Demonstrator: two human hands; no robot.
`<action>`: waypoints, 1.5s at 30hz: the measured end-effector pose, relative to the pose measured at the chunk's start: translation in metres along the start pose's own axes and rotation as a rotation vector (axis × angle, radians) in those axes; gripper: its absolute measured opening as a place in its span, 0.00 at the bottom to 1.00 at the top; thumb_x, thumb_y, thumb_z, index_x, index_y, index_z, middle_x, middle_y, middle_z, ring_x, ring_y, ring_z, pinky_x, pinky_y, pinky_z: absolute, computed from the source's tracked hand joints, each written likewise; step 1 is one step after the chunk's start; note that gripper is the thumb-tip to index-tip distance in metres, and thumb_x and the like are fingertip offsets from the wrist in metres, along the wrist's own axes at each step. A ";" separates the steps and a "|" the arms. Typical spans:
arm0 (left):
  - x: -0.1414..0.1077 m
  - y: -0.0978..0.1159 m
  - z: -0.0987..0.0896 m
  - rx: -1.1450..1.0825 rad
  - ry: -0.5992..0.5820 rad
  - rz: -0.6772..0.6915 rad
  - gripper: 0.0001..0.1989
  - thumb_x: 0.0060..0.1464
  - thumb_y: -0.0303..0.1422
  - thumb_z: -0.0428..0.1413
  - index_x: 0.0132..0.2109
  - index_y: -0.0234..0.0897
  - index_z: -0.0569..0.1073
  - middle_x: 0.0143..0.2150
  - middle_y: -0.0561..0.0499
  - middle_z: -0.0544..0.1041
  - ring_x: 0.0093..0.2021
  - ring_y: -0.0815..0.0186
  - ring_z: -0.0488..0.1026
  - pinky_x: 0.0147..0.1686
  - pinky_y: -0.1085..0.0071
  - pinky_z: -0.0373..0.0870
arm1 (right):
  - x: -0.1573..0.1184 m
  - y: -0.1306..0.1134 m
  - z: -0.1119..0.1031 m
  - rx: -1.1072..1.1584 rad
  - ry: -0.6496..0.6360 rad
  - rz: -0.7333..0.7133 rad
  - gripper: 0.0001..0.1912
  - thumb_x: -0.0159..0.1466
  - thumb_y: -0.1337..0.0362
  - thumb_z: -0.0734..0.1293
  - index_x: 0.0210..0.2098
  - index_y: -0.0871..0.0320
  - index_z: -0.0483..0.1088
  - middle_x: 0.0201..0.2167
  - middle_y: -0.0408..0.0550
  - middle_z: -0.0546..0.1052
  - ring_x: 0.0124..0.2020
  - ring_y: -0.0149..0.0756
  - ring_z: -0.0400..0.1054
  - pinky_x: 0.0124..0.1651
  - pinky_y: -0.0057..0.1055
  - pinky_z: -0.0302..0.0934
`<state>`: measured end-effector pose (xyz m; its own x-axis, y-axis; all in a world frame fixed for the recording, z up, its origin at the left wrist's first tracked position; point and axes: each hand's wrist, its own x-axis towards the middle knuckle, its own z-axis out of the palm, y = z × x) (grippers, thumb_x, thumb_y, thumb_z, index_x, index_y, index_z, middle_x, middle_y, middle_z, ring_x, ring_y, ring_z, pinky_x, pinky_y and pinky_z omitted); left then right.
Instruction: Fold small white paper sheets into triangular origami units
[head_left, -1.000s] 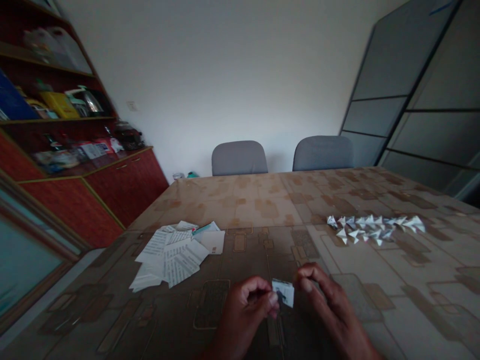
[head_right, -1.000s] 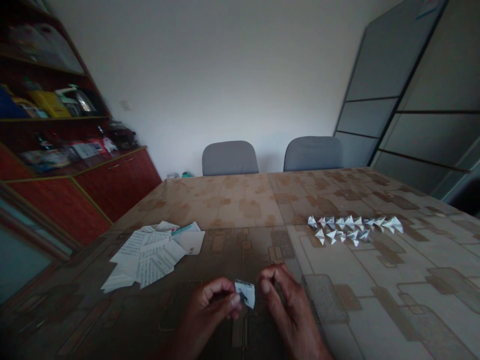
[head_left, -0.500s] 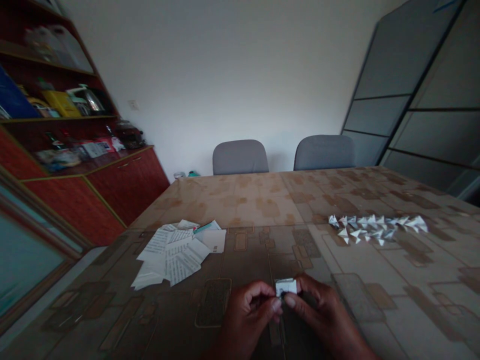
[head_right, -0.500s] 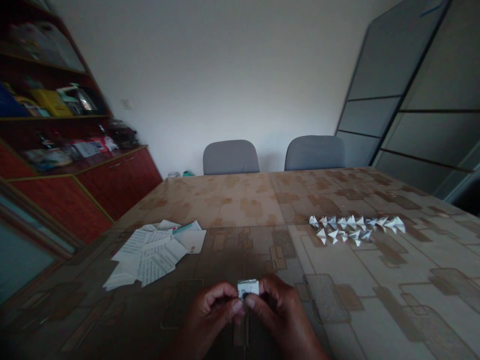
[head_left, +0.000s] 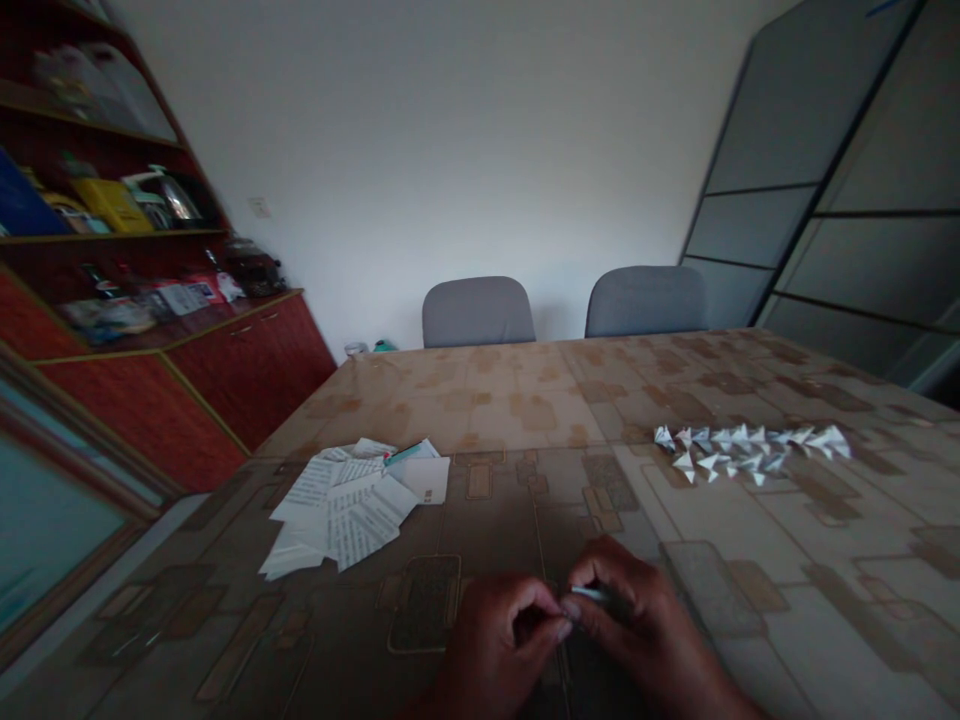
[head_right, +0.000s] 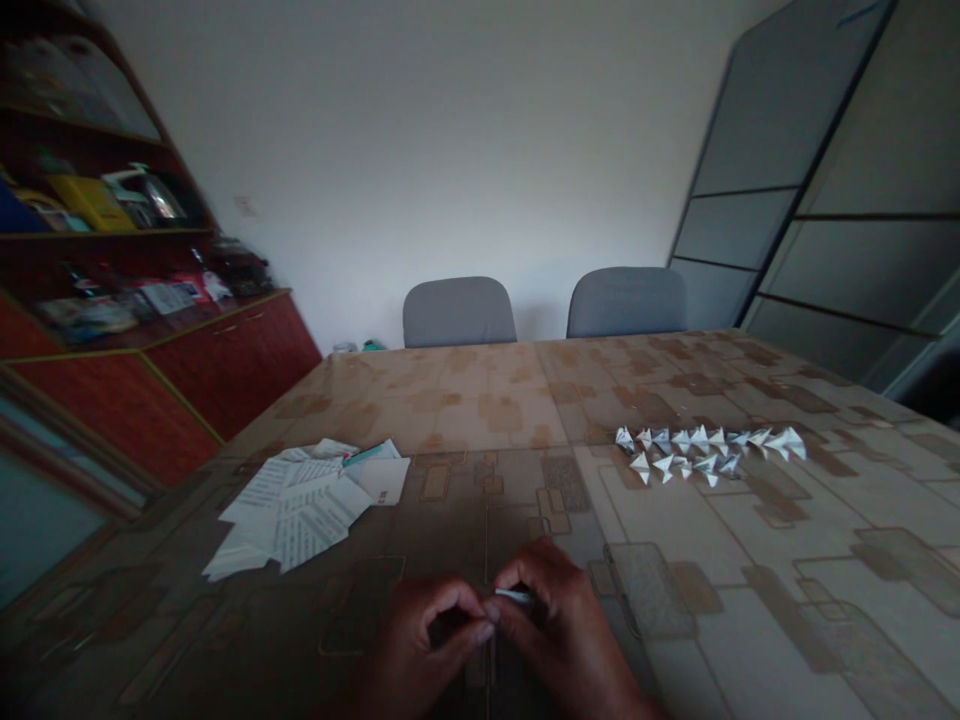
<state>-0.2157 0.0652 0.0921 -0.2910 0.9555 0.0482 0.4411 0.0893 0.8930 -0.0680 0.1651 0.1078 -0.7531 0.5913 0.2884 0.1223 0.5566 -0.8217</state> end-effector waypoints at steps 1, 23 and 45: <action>0.000 0.001 0.000 0.003 -0.012 -0.012 0.06 0.48 0.31 0.55 0.28 0.34 0.75 0.25 0.50 0.75 0.27 0.65 0.70 0.28 0.74 0.60 | 0.000 0.001 0.002 -0.004 0.004 0.007 0.13 0.64 0.58 0.65 0.25 0.57 0.70 0.24 0.43 0.71 0.28 0.34 0.68 0.31 0.27 0.59; 0.013 0.007 -0.020 -0.282 -0.127 -0.082 0.09 0.53 0.36 0.52 0.30 0.35 0.68 0.24 0.56 0.68 0.25 0.69 0.66 0.28 0.74 0.61 | 0.001 0.009 0.002 0.232 -0.182 0.199 0.18 0.63 0.50 0.63 0.29 0.59 0.71 0.24 0.42 0.70 0.27 0.33 0.63 0.30 0.27 0.56; 0.007 0.001 -0.035 0.381 -0.190 -0.041 0.02 0.50 0.28 0.57 0.32 0.37 0.75 0.26 0.56 0.74 0.27 0.68 0.69 0.26 0.76 0.56 | -0.003 0.007 0.000 -0.394 -0.303 -0.200 0.07 0.66 0.72 0.64 0.36 0.55 0.73 0.33 0.44 0.75 0.38 0.37 0.66 0.44 0.34 0.55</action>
<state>-0.2476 0.0622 0.1089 -0.1687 0.9807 -0.0988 0.7250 0.1914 0.6616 -0.0648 0.1677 0.1015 -0.9323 0.2886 0.2181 0.1468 0.8528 -0.5011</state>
